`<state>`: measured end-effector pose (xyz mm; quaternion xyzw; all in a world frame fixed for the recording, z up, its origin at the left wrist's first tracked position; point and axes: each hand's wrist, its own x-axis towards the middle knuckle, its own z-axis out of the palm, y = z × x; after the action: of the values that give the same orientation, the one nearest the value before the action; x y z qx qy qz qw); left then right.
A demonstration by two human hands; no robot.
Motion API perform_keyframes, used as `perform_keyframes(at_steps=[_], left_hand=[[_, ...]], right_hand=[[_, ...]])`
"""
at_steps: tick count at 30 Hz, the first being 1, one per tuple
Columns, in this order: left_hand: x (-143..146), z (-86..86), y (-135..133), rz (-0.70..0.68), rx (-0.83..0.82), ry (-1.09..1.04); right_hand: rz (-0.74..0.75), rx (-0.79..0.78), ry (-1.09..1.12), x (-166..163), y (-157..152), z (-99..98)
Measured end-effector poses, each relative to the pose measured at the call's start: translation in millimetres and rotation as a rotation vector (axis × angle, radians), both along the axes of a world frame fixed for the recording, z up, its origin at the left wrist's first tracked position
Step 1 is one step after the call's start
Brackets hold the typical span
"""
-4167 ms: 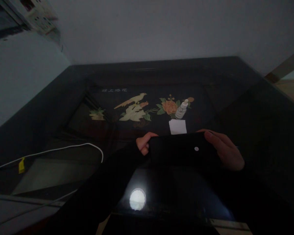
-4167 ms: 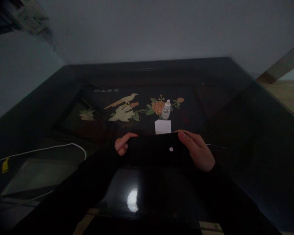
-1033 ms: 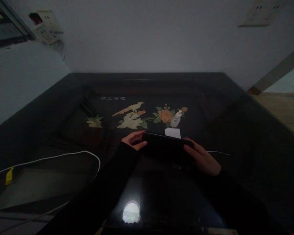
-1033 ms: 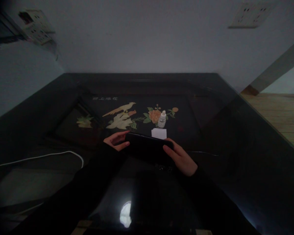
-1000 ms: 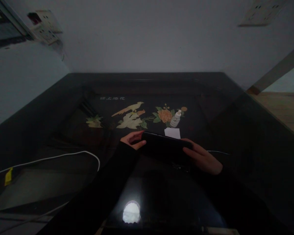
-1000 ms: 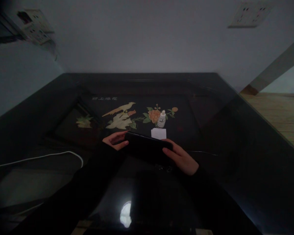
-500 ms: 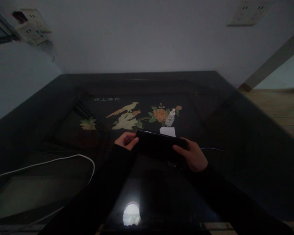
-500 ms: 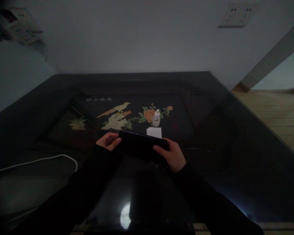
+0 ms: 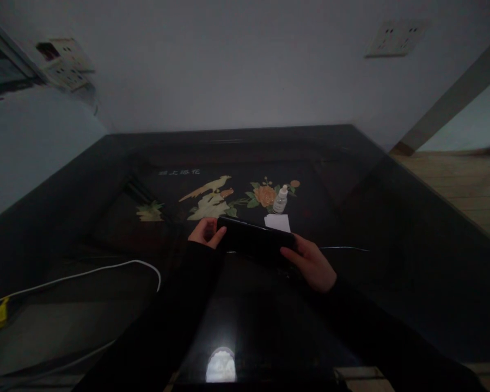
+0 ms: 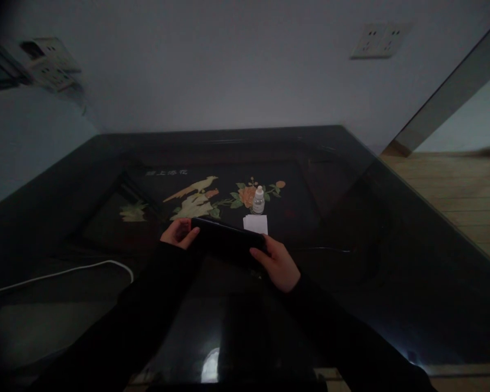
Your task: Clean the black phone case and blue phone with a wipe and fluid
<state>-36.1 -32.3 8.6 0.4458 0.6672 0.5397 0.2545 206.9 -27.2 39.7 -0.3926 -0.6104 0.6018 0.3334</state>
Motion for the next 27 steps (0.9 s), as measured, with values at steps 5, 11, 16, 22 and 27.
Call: perform_keyframes(at_steps=[5, 11, 16, 22, 27], left_hand=[[-2.6, 2.0, -4.2, 0.015, -0.009, 0.081], [-1.6, 11.8, -9.8, 0.058, -0.006, 0.121], [1.3, 22.3, -16.6, 0.081, -0.046, 0.228], [6.4, 32.0, -21.9, 0.060, 0.074, 0.193], [10.7, 32.8, -22.7, 0.020, 0.220, 0.145]], right_hand=[[-0.101, 0.019, 0.035, -5.1, -4.8, -2.7], [-0.155, -0.020, 0.078, -4.9, -6.2, -4.4], [-0.190, 0.021, 0.011, -3.6, -3.6, -7.5], [-0.209, 0.012, 0.035, -4.3, -6.3, -4.9], [-0.263, 0.003, 0.063, -5.1, -7.7, -4.9]])
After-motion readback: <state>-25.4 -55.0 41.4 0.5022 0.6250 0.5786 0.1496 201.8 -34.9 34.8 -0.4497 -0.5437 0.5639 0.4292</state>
